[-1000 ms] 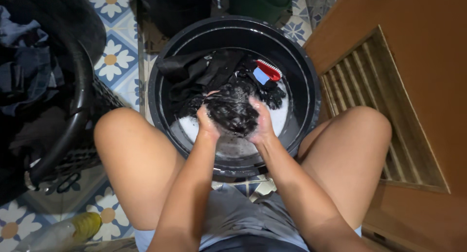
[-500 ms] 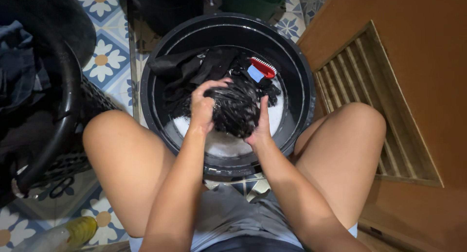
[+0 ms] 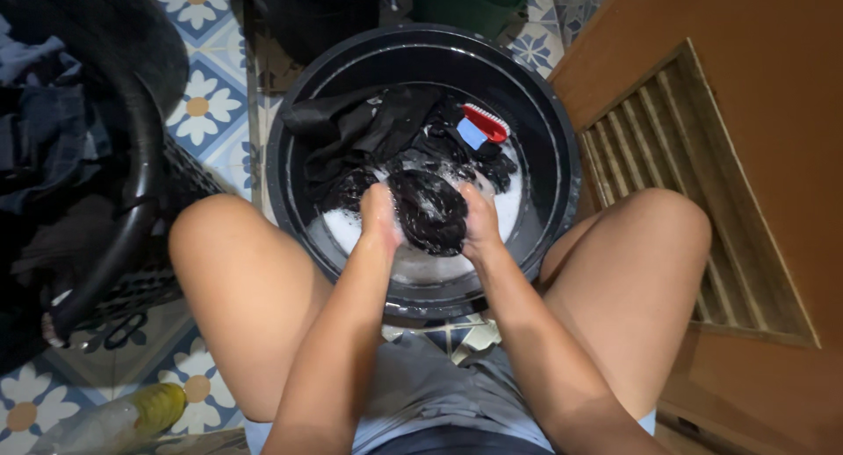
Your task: The person hand washes dark-colored clothes in a black basin filled with soapy water. They repeatedly submerge, agitate, and wring the garments, occasionally lifting and squeezing them to remove excess water.
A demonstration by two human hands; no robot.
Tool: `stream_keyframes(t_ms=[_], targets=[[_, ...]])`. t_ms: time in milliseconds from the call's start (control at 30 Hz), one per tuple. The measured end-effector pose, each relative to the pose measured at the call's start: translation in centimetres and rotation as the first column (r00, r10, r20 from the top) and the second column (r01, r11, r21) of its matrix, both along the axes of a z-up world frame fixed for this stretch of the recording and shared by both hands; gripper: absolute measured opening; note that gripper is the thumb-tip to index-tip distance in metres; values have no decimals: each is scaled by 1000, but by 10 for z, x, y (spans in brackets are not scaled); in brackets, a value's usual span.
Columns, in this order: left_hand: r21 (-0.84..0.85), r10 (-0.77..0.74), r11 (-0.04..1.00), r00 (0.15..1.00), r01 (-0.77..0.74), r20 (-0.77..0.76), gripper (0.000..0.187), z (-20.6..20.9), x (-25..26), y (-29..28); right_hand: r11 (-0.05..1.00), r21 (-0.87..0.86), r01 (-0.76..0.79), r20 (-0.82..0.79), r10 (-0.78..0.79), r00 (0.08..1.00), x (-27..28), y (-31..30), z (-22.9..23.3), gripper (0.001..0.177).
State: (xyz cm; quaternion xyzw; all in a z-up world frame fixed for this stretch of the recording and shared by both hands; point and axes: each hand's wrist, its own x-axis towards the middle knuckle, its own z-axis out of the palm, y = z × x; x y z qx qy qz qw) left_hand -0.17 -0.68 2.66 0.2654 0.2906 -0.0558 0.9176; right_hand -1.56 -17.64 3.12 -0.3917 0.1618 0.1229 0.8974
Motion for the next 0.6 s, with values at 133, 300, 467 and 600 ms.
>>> stream_keyframes(t_ms=[133,300,467,600], targets=[[66,-160,983,973,173,-167,35,2,6,8,995,95,11,-115,0,993,2,6,29,27],[-57,-302,946,932,319,201,51,38,-21,15,926,377,-4,-98,44,994,1,14,75,43],[-91,-2,995,933,37,359,59,70,-32,-12,952,302,-54,-80,82,993,8,14,50,43],[146,107,978,963,-146,246,50,89,-24,-12,989,127,-82,-59,90,994,10,18,37,48]])
